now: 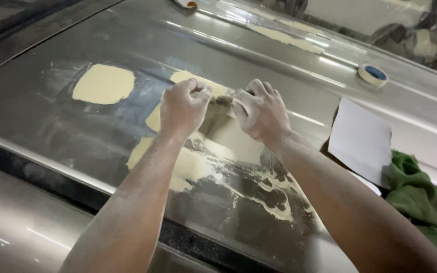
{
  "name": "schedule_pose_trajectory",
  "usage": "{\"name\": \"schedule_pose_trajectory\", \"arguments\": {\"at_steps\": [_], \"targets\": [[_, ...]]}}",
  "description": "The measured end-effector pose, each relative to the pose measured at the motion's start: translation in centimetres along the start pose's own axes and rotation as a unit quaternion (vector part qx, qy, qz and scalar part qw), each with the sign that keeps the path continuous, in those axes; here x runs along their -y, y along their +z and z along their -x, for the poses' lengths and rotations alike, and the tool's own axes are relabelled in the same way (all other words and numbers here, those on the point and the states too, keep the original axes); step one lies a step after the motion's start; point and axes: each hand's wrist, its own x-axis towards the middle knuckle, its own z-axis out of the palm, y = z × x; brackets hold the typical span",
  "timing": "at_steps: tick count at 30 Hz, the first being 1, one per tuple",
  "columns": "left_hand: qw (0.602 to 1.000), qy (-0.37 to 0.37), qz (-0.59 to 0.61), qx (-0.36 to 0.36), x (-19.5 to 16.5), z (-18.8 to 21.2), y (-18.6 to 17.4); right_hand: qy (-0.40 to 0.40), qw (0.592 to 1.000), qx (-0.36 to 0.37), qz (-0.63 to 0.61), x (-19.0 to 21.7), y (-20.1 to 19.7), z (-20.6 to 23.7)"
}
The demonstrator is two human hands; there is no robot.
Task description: The person uses a sanding block to smooth a patch of body filler on a car hood. They repeatedly sand the same area, occasionally lifting the block to check progress, and continue until the clip ends.
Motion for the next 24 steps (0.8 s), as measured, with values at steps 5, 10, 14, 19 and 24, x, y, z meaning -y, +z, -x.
{"name": "schedule_pose_trajectory", "arguments": {"at_steps": [5, 10, 14, 19, 24], "targets": [[1.000, 0.009, 0.007, -0.011, 1.0, 0.2, -1.6, 0.093, 0.995, 0.026, -0.030, 0.4, 0.2, -1.0], [1.000, -0.019, 0.009, -0.012, 1.4, -0.3, -1.0, 0.198, 0.966, 0.166, 0.001, -0.7, 0.1, -1.9], [1.000, 0.012, 0.013, -0.011, 2.1, -0.6, -0.9, 0.230, 0.953, 0.194, -0.038, -0.7, -0.3, -3.2], [0.998, -0.060, 0.007, 0.027, 2.2, -0.9, -0.6, 0.205, 0.964, 0.168, -0.031, 0.4, -1.1, -2.7], [1.000, -0.021, 0.000, -0.001, 2.0, -0.9, -0.7, 0.192, 0.965, 0.169, -0.056, 2.9, -2.5, -1.0]]}}
